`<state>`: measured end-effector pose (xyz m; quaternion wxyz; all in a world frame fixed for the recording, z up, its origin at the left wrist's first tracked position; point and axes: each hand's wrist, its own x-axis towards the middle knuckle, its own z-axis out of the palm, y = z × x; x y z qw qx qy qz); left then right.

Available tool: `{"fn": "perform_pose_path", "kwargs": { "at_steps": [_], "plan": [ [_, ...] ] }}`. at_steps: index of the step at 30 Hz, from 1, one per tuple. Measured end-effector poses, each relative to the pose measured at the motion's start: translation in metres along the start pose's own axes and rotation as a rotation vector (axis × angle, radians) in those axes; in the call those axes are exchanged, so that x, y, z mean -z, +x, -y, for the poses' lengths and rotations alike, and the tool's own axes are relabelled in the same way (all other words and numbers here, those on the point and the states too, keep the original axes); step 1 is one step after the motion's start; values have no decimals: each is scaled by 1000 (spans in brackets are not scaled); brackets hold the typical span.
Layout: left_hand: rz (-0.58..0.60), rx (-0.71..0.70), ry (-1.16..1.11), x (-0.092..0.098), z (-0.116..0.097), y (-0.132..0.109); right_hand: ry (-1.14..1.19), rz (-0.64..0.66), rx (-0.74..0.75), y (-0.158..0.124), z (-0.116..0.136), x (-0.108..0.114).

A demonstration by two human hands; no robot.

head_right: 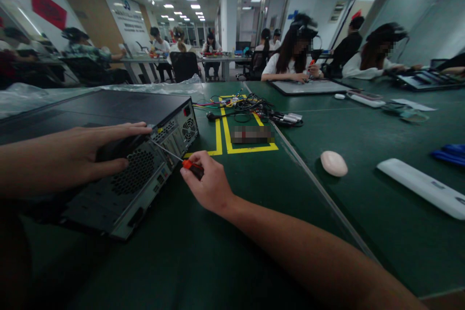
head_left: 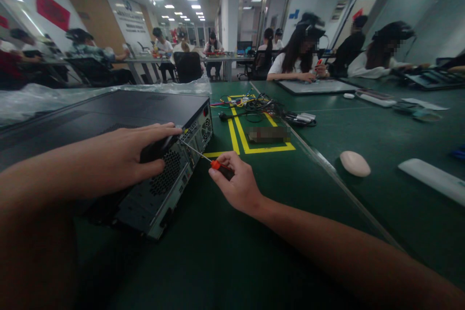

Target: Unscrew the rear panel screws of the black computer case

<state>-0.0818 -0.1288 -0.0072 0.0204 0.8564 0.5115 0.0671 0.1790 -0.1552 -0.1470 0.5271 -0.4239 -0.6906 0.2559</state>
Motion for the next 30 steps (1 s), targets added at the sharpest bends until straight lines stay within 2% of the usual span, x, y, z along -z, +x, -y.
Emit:
{"fn": "perform_pose_path", "kwargs": {
  "at_steps": [3, 11, 18, 30],
  "plan": [
    [68, -31, 33, 2, -2, 0, 3, 3, 2, 0, 2, 1],
    [72, -11, 58, 2, 1, 0, -52, -4, 79, 2, -1, 2],
    [70, -32, 49, 1, 2, 0, -29, -19, 25, -1, 0, 0],
    [76, -16, 35, 2, 1, -1, 7, -1, 26, 0, -2, -1]
  ]
}}
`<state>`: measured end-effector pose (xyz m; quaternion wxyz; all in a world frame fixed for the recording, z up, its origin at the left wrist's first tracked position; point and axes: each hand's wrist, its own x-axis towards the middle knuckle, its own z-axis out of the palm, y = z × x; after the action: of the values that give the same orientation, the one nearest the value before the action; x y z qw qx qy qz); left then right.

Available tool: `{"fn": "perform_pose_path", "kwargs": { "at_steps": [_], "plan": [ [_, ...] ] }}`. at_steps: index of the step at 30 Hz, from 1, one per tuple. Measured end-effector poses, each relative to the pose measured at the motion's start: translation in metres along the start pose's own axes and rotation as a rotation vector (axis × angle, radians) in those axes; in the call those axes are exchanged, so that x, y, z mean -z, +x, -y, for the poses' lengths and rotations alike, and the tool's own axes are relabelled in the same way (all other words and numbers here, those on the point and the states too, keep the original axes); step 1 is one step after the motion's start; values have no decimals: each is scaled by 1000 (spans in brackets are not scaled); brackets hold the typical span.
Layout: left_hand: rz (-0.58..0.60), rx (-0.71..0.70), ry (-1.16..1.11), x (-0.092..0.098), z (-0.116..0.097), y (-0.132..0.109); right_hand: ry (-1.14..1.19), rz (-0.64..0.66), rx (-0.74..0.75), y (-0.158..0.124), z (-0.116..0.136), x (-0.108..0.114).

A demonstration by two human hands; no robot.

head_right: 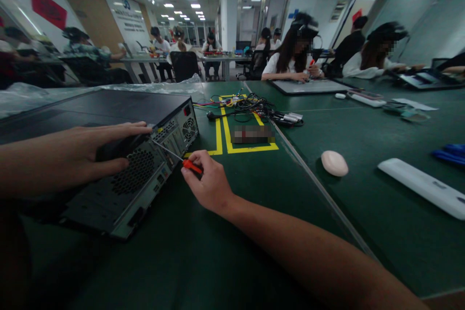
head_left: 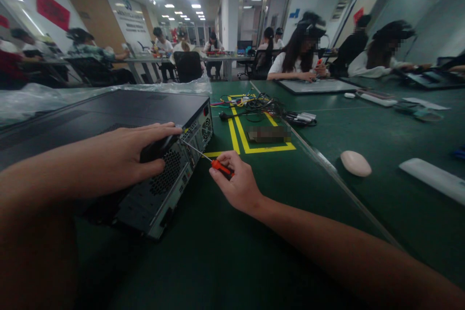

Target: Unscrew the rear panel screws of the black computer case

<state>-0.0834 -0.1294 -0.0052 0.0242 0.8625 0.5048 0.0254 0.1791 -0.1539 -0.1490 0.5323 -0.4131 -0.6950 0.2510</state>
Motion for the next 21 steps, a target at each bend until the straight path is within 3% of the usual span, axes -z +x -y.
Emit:
{"fn": "perform_pose_path", "kwargs": {
  "at_steps": [21],
  "plan": [
    [-1, 0, 5, -1, 2, 1, 6, -5, -8, 1, 0, 0]
  ]
}}
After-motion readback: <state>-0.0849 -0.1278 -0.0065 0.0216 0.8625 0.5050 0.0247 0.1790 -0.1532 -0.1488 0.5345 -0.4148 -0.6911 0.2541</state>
